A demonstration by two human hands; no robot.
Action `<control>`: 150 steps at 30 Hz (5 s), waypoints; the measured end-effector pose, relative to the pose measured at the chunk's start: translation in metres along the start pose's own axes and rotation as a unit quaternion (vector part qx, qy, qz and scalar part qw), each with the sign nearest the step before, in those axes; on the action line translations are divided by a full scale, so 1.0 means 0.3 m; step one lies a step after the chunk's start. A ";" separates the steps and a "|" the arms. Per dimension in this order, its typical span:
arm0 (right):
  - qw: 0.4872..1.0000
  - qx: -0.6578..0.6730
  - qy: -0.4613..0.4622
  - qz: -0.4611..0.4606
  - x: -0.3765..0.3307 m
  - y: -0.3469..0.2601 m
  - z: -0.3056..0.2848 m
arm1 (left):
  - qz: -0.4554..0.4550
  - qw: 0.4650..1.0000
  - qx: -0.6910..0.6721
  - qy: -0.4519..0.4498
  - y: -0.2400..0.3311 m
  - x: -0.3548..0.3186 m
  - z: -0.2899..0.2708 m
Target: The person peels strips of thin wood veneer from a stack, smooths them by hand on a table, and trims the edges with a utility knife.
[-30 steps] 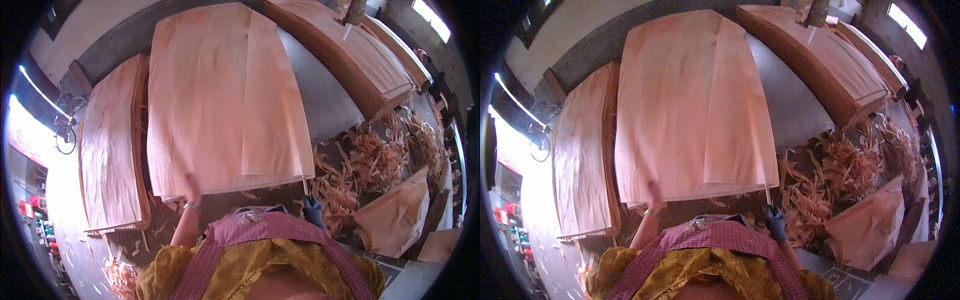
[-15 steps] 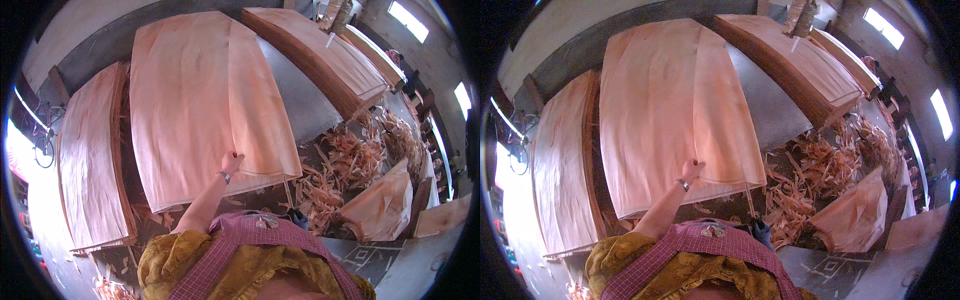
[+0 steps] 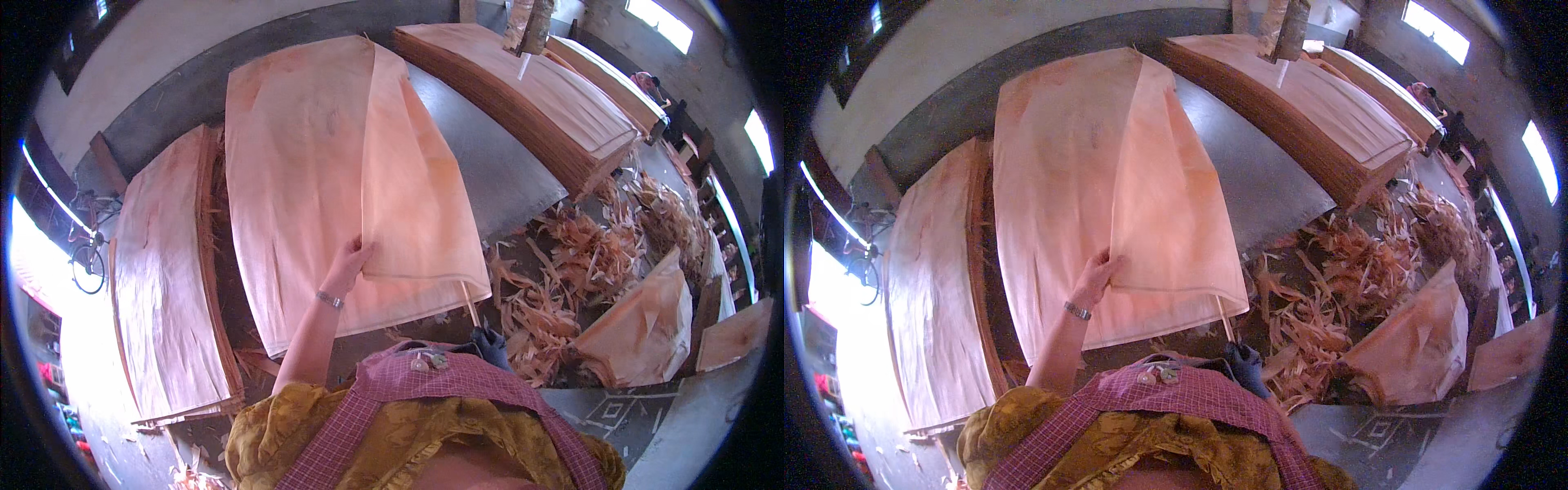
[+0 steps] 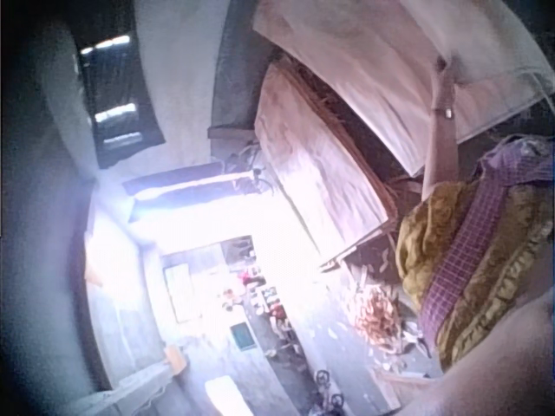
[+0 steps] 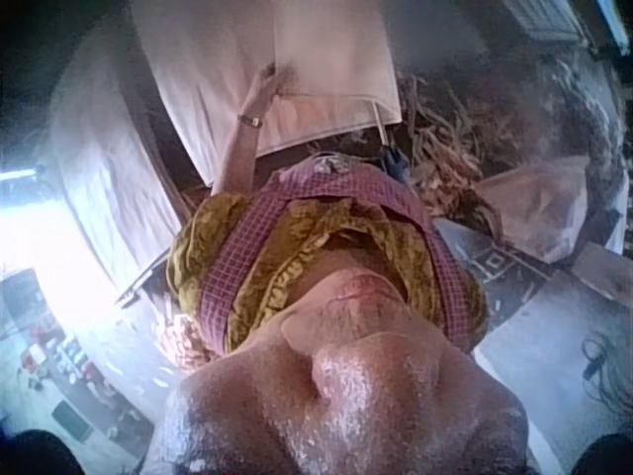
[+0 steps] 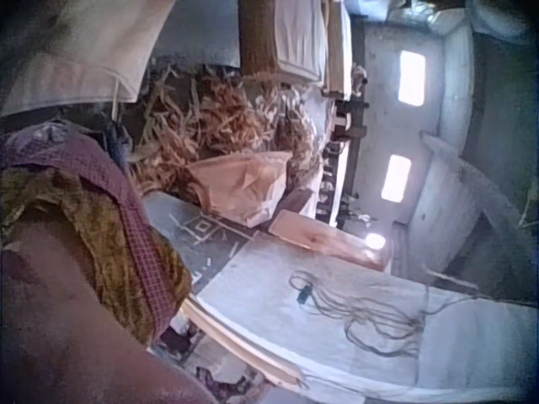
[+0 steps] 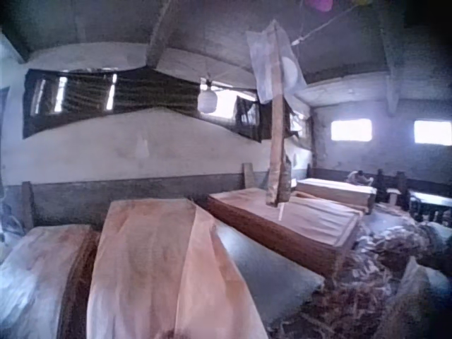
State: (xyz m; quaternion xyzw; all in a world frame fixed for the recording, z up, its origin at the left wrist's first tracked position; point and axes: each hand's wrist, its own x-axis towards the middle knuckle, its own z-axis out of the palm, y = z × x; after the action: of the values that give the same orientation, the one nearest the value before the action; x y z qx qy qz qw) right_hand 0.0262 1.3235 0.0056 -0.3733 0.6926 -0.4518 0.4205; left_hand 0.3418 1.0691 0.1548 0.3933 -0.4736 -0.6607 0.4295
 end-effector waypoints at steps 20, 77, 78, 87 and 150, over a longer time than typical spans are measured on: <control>0.989 -0.089 0.090 -0.074 -0.068 0.250 0.061 | -0.109 0.970 -0.008 -0.218 -0.003 0.069 -0.112; 0.962 -0.106 0.176 -0.177 0.095 -0.111 0.252 | -0.392 0.840 0.206 -0.314 -0.315 -0.019 -0.266; 0.951 -0.031 0.209 -0.228 0.109 -0.099 0.255 | -0.391 0.844 0.194 -0.311 -0.325 -0.021 -0.257; 0.972 -0.140 0.188 0.009 0.138 -0.257 0.225 | -0.388 0.874 0.167 -0.239 -0.256 -0.170 -0.374; 0.989 -0.065 -0.046 -0.127 1.664 -0.226 -0.704 | 0.014 0.702 -0.364 0.612 -0.662 0.007 0.102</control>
State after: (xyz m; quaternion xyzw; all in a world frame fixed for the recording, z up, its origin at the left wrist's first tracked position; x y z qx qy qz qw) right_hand -0.3424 0.9205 -0.0027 -0.5045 0.6477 -0.4381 0.3660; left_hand 0.2741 1.1120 -0.0295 0.5180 0.1655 -0.3894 0.7434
